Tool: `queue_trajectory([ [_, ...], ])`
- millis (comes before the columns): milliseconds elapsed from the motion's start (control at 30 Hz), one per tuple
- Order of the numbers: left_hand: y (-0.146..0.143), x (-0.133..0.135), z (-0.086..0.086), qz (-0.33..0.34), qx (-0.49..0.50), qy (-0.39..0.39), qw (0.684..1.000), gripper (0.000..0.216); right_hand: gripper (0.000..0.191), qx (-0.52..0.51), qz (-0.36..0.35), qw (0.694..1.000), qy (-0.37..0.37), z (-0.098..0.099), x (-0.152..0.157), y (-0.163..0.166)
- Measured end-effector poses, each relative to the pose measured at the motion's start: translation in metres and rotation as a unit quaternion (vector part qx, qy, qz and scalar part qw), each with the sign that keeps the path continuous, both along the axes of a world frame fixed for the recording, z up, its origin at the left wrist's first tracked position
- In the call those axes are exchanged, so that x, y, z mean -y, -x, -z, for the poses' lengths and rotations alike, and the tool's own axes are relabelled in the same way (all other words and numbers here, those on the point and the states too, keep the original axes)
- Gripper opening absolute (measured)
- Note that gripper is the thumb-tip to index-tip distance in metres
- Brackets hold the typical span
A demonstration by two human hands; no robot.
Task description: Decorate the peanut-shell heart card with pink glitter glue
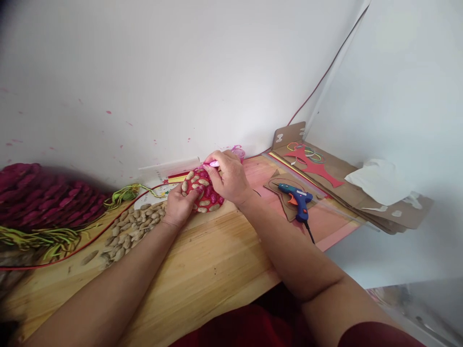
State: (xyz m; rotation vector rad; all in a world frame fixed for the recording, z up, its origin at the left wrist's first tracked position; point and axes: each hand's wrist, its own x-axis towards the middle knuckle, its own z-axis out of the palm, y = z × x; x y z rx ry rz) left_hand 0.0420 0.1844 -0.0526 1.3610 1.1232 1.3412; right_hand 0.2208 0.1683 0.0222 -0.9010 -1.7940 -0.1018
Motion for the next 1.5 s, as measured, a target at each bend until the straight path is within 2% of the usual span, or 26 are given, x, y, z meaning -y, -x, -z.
queue_trajectory([
  [167, 0.0005, -0.0004, 0.0009, -0.003, -0.016, -0.004, 1.000, 0.048, 0.007, -0.003, -0.014, 1.000, 0.013, 0.0015, 0.0006, 0.0028],
  [367, 0.0006, -0.0011, 0.0022, 0.002, -0.015, -0.006, 1.000, 0.046, 0.008, 0.012, 0.006, 1.000, 0.007, 0.0013, 0.0005, 0.0022],
  [700, -0.0003, 0.0030, -0.0045, -0.008, -0.037, -0.022, 0.999, 0.041, 0.009, 0.022, 0.000, 0.999, 0.026, -0.0012, 0.0042, 0.0056],
  [833, -0.0002, 0.0037, -0.0055, -0.014, -0.046, -0.022, 0.999, 0.040, 0.008, 0.028, 0.012, 0.999, 0.008, -0.0046, 0.0053, 0.0032],
  [967, -0.0004, 0.0037, -0.0054, -0.013, -0.028, -0.009, 0.999, 0.046, 0.010, 0.005, 0.010, 1.000, -0.002, -0.0063, 0.0048, 0.0008],
  [1333, -0.0005, 0.0059, -0.0074, -0.002, -0.007, -0.013, 1.000, 0.046, 0.011, -0.082, -0.008, 0.996, 0.041, -0.0002, -0.0032, -0.0022],
  [1500, -0.0011, 0.0037, -0.0034, 0.001, 0.006, -0.007, 1.000, 0.047, 0.010, -0.088, -0.012, 0.995, 0.054, 0.0006, -0.0023, 0.0000],
])
